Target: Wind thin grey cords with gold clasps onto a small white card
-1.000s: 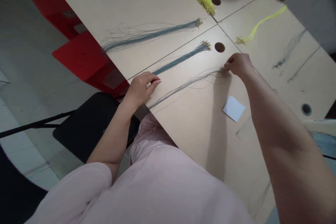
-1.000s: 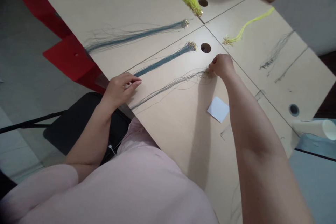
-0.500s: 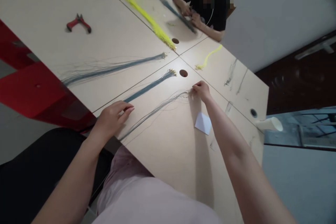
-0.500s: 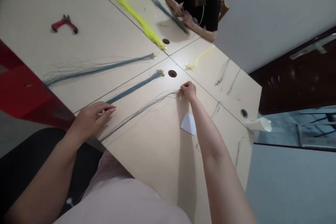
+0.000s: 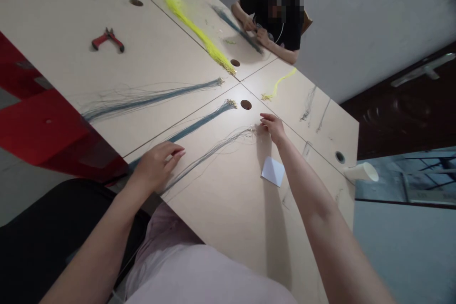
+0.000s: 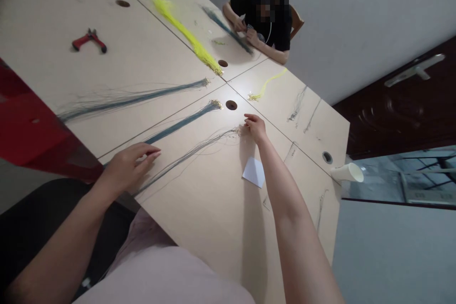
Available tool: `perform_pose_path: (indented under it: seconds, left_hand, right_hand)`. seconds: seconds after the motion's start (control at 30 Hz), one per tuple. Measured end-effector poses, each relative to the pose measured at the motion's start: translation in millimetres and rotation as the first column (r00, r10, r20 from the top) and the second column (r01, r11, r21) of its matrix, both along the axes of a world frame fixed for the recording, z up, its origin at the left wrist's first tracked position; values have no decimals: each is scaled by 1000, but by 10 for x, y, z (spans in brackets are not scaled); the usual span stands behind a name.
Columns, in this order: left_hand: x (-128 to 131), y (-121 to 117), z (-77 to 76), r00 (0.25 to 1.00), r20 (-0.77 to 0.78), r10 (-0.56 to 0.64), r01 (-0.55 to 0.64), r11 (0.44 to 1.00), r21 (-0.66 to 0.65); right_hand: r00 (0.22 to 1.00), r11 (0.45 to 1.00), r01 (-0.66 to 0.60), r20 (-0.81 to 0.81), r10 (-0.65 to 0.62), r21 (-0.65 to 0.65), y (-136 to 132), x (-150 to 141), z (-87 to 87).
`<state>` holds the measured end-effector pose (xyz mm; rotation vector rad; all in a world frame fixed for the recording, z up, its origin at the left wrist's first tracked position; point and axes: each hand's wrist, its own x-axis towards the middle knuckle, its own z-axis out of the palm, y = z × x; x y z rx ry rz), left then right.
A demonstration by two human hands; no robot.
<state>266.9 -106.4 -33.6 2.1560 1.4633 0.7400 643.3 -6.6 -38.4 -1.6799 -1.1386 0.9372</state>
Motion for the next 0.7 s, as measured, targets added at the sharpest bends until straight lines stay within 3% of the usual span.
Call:
perform_pose_path:
  seconds: [0.13,0.33,0.47,0.7]
  left_hand:
    - [195,-227,-126,991,-136,16,-1,994,107]
    - [402,-720,-254,901,-434,8,26,997,72]
    - [399,-872,-278,877,-480,-31,70,996,63]
    - [361,-938,-264,871,-487,-64,115,990,76]
  right_hand:
    - [991,993,113,-62,-115,-25,-12,-47,52]
    - [968,973,224,-104,-228,-51,57,-4,20]
    - [949,957,286,-122,-290,-42,123,61,-8]
    - [924,934,355,-136,-357,-43,223,103,55]
